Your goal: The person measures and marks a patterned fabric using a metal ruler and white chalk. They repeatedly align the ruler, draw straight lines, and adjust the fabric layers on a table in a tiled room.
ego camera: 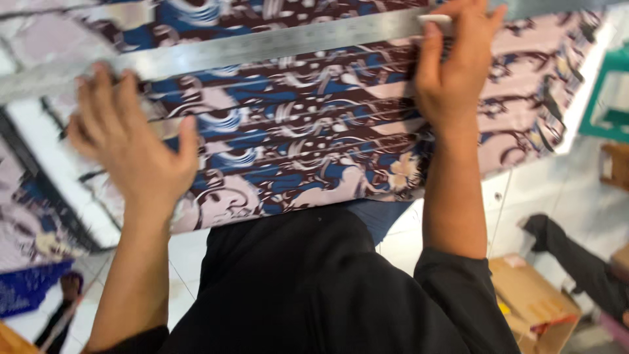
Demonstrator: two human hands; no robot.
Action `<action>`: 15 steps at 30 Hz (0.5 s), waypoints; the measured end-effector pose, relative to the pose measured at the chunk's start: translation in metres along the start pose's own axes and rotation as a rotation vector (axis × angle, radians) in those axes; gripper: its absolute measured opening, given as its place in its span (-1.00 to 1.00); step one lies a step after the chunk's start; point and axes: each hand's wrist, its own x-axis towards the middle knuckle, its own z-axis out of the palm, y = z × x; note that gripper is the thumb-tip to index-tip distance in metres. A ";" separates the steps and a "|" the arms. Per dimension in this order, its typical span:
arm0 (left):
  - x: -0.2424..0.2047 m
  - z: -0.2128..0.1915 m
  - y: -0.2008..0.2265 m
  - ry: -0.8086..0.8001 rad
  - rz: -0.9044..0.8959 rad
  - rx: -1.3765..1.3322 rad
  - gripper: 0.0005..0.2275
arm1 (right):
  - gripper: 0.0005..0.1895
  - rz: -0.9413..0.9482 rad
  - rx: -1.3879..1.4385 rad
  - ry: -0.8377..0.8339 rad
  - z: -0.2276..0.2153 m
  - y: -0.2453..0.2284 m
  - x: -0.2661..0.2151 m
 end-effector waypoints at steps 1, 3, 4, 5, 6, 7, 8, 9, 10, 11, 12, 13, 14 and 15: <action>0.000 -0.002 0.001 0.011 0.002 -0.011 -0.36 | -0.94 -0.019 0.001 -0.004 0.003 0.000 0.002; 0.006 -0.007 -0.002 0.032 0.022 -0.045 -0.37 | -0.85 -0.093 -0.002 0.000 0.006 0.000 0.002; 0.011 -0.011 -0.005 0.050 0.034 -0.076 -0.39 | -0.79 -0.148 -0.004 0.008 0.006 0.000 0.002; 0.016 -0.016 -0.009 0.069 0.047 -0.106 -0.41 | -0.79 -0.108 0.032 0.016 0.004 0.000 0.003; 0.020 -0.023 -0.014 0.087 0.056 -0.130 -0.43 | -0.79 -0.069 0.074 0.019 0.004 0.000 0.003; 0.023 -0.028 -0.019 0.115 0.078 -0.107 -0.45 | -0.79 -0.029 0.116 0.019 0.003 -0.001 0.004; 0.028 -0.032 -0.023 0.145 0.107 -0.089 -0.47 | -0.79 -0.022 0.112 0.013 0.001 -0.002 0.003; 0.028 -0.037 -0.028 0.164 0.125 -0.082 -0.49 | -0.79 -0.015 0.107 0.006 -0.001 -0.004 0.001; 0.030 -0.040 -0.031 0.180 0.148 -0.082 -0.51 | -0.79 -0.004 0.095 0.001 -0.003 -0.005 -0.001; 0.030 -0.043 -0.034 0.187 0.159 -0.094 -0.53 | -0.79 0.002 0.099 0.003 -0.004 -0.007 -0.003; 0.029 -0.044 -0.035 0.192 0.163 -0.112 -0.55 | -0.79 0.011 0.098 0.009 -0.005 -0.009 -0.006; 0.029 -0.046 -0.036 0.196 0.168 -0.131 -0.57 | -0.79 0.019 0.098 0.014 -0.005 -0.011 -0.007; 0.028 -0.045 -0.036 0.195 0.163 -0.156 -0.59 | -0.80 0.014 0.140 0.015 -0.005 -0.013 -0.009; 0.027 -0.045 -0.036 0.194 0.157 -0.181 -0.60 | -0.81 0.008 0.181 0.016 -0.005 -0.014 -0.010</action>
